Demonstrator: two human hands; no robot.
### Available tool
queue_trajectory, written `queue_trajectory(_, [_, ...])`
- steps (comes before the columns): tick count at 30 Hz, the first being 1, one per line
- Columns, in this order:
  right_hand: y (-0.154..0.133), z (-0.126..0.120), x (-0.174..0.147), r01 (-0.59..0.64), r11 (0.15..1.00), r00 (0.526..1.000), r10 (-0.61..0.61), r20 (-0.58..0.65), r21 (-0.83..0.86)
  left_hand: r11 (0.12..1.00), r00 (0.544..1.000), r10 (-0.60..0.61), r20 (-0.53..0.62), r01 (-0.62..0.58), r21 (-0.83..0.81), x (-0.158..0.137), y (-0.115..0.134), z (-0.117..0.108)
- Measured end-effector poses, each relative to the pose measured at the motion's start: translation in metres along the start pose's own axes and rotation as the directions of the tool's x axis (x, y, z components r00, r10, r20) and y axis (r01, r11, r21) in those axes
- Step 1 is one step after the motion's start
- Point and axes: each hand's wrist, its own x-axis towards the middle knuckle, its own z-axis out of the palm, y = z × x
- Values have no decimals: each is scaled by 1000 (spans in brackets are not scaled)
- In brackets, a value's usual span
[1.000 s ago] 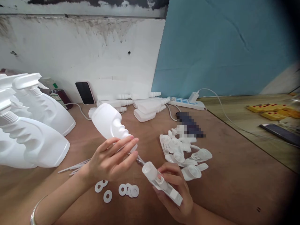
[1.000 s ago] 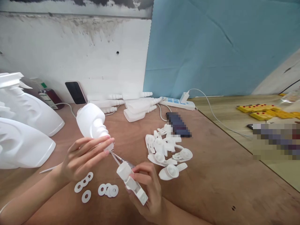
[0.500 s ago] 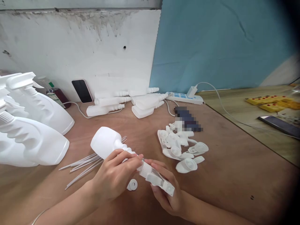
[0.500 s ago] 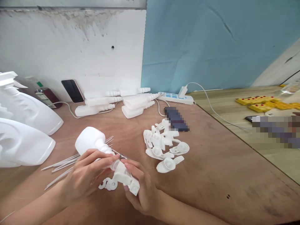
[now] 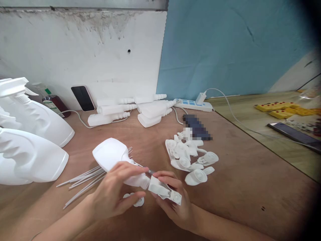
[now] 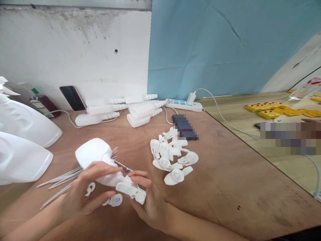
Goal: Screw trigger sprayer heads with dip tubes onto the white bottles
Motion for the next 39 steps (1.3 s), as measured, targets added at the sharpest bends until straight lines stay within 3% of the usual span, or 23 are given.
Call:
queue_trajectory(3, [0, 0, 3, -38, 999, 999, 38, 13, -12, 954, 952, -197, -233, 242, 180, -8, -23, -21])
queue_trajectory(5, [1, 0, 5, -66, 998, 998, 67, 9, -20, 798, 823, -424, -378, 537, 274, -14, -47, -36])
queue_trajectory(7, [2, 1, 5, -93, 995, 996, 93, 3, -28, 616, 677, -638, -367, 735, 285, -22, -70, -48])
queue_trajectory(9, [2, 2, 5, -107, 994, 994, 107, 3, -35, 496, 551, -787, -279, 833, 245, -31, -86, -56])
queue_trajectory(11, [2, 3, 5, -113, 993, 994, 114, 6, -29, 448, 489, -854, -180, 865, 226, -39, -94, -59])
queue_trajectory(22, [3, 3, 3, -180, 983, 984, 180, 6, -22, 465, 486, -870, -85, 865, 190, -52, -98, -63])
queue_trajectory(27, [2, 4, 6, -261, 964, 965, 260, -24, -48, 450, 498, -856, -139, 850, 273, -56, -99, -63])
queue_trajectory(31, [2, 5, 7, -351, 936, 936, 349, -40, -41, 488, 522, -838, -157, 847, 213, -59, -98, -60])
queue_trajectory(39, [1, 8, 6, -404, 914, 915, 403, -37, -28, 488, 503, -844, -183, 864, 126, -61, -93, -53])
